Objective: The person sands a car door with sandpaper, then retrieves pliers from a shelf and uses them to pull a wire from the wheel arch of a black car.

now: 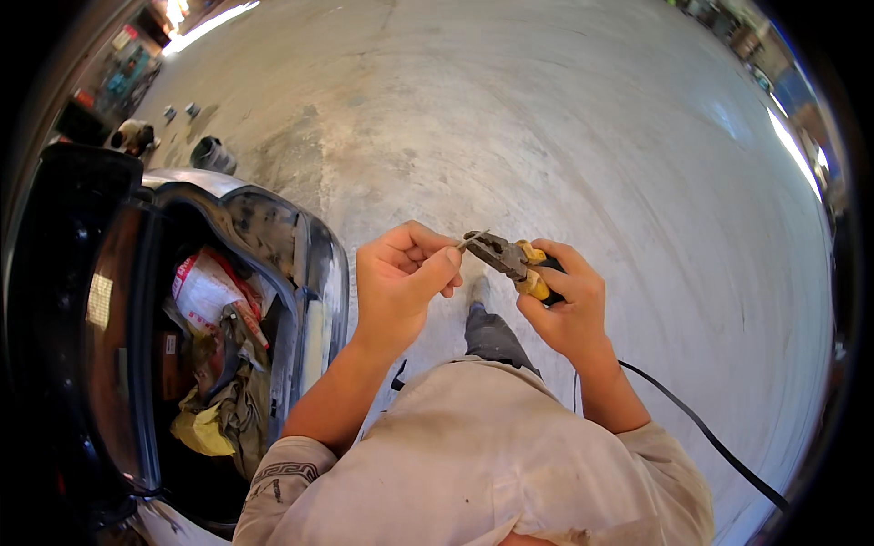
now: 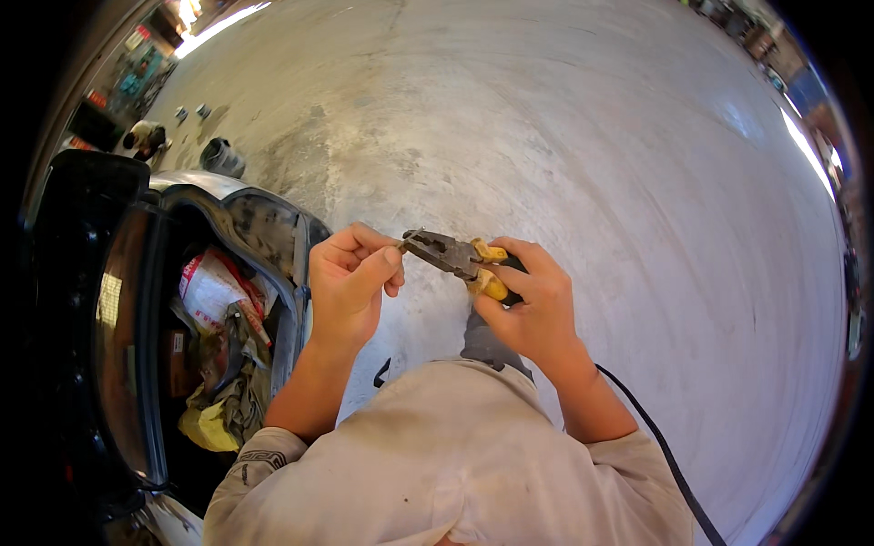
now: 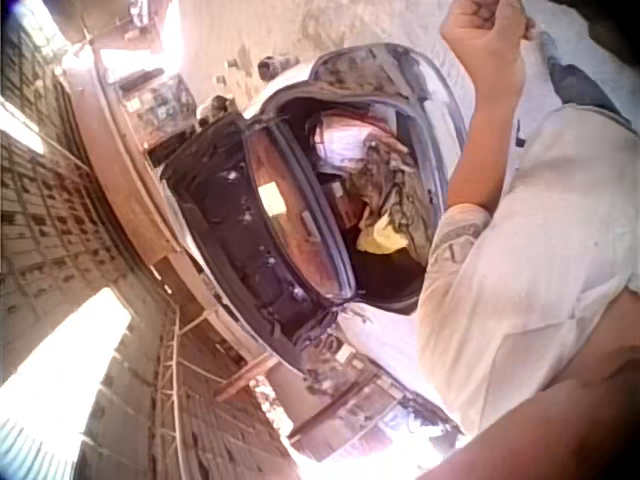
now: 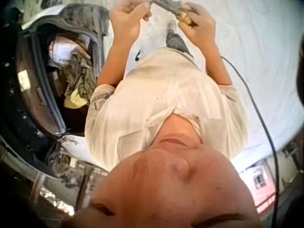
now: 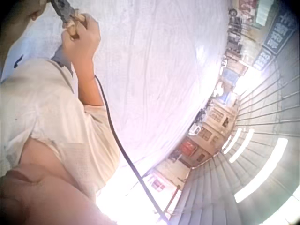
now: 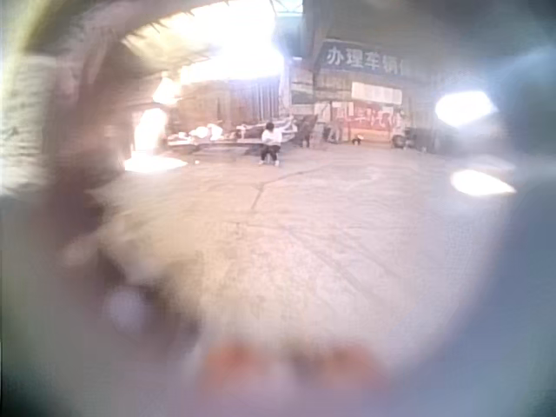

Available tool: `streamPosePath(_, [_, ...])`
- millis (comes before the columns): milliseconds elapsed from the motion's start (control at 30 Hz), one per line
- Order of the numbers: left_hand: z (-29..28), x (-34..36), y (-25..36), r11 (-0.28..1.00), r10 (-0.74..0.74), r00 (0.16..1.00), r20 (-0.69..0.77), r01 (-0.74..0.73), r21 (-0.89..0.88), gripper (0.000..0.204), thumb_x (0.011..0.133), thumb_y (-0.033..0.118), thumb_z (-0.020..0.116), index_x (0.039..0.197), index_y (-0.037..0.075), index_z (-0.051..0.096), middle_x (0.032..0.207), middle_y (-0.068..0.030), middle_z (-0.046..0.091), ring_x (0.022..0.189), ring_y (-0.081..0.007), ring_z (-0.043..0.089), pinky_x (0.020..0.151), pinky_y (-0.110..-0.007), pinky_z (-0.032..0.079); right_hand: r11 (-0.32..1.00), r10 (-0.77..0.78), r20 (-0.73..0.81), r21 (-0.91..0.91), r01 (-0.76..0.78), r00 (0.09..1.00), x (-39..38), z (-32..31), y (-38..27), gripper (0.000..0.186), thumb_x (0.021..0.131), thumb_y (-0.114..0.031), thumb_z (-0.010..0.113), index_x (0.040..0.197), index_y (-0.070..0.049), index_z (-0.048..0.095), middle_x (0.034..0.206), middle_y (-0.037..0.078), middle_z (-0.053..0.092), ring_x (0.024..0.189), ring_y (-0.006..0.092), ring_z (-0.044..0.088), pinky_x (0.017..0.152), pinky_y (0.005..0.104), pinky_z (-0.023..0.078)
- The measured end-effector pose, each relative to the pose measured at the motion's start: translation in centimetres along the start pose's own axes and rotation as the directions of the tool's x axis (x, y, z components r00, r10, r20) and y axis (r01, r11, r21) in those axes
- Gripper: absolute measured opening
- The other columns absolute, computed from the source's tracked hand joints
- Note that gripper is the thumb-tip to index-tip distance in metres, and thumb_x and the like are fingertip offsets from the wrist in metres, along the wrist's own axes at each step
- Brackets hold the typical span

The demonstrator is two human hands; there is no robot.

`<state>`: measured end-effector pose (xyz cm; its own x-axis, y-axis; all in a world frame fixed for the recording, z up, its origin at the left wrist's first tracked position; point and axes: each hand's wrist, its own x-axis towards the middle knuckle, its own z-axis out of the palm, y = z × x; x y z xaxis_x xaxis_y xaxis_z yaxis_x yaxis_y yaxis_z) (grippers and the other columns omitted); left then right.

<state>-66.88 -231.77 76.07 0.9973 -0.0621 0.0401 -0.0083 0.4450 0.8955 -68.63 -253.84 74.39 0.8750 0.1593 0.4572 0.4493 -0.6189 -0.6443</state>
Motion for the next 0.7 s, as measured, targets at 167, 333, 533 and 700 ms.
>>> streamPosePath(167, [-2.4,11.7,0.7,0.999,0.018,0.989,-0.145,-0.012,0.044,0.011,0.089,0.005,0.071,0.090,-0.004,0.067,0.072,-0.0072,0.066,0.062,-0.0108,0.060,0.054,-0.025,0.046,0.995,-0.037,0.118,0.091,0.027,0.992,12.8,4.1,6.1,0.023,0.065,-0.007,0.073,0.087,0.001,0.075,0.110,0.017,0.069,0.086,0.0299,0.068,0.072,0.0343,0.054])
streamPosePath(333, [-5.8,21.8,1.4,0.999,0.046,0.969,-0.243,-0.043,0.021,0.010,0.089,0.005,0.072,0.089,-0.003,0.067,0.072,-0.0069,0.067,0.061,-0.0108,0.060,0.054,-0.025,0.047,0.984,-0.093,0.224,0.170,0.055,0.970,24.6,9.1,10.1,0.019,0.066,-0.007,0.072,0.083,0.001,0.073,0.109,0.017,0.070,0.085,0.0296,0.068,0.070,0.0341,0.054])
streamPosePath(533, [-13.5,33.2,1.3,0.997,0.072,0.940,-0.333,-0.078,-0.004,0.008,0.088,0.004,0.072,0.089,-0.003,0.067,0.071,-0.0068,0.066,0.060,-0.0108,0.061,0.054,-0.025,0.047,0.981,-0.119,0.297,0.184,0.066,0.947,36.6,18.3,13.6,0.016,0.065,-0.006,0.072,0.080,0.000,0.071,0.107,0.016,0.070,0.084,0.0295,0.068,0.070,0.0341,0.054])
streamPosePath(700, [-22.4,43.2,2.4,0.996,0.078,0.942,-0.327,-0.085,-0.006,0.006,0.089,0.002,0.070,0.088,-0.002,0.066,0.073,-0.0067,0.067,0.063,-0.0107,0.062,0.057,-0.025,0.050,0.977,-0.176,0.312,0.175,0.126,0.934,46.7,27.1,14.8,0.018,0.065,-0.005,0.071,0.082,-0.001,0.066,0.104,0.015,0.070,0.083,0.0311,0.067,0.072,0.0344,0.054])
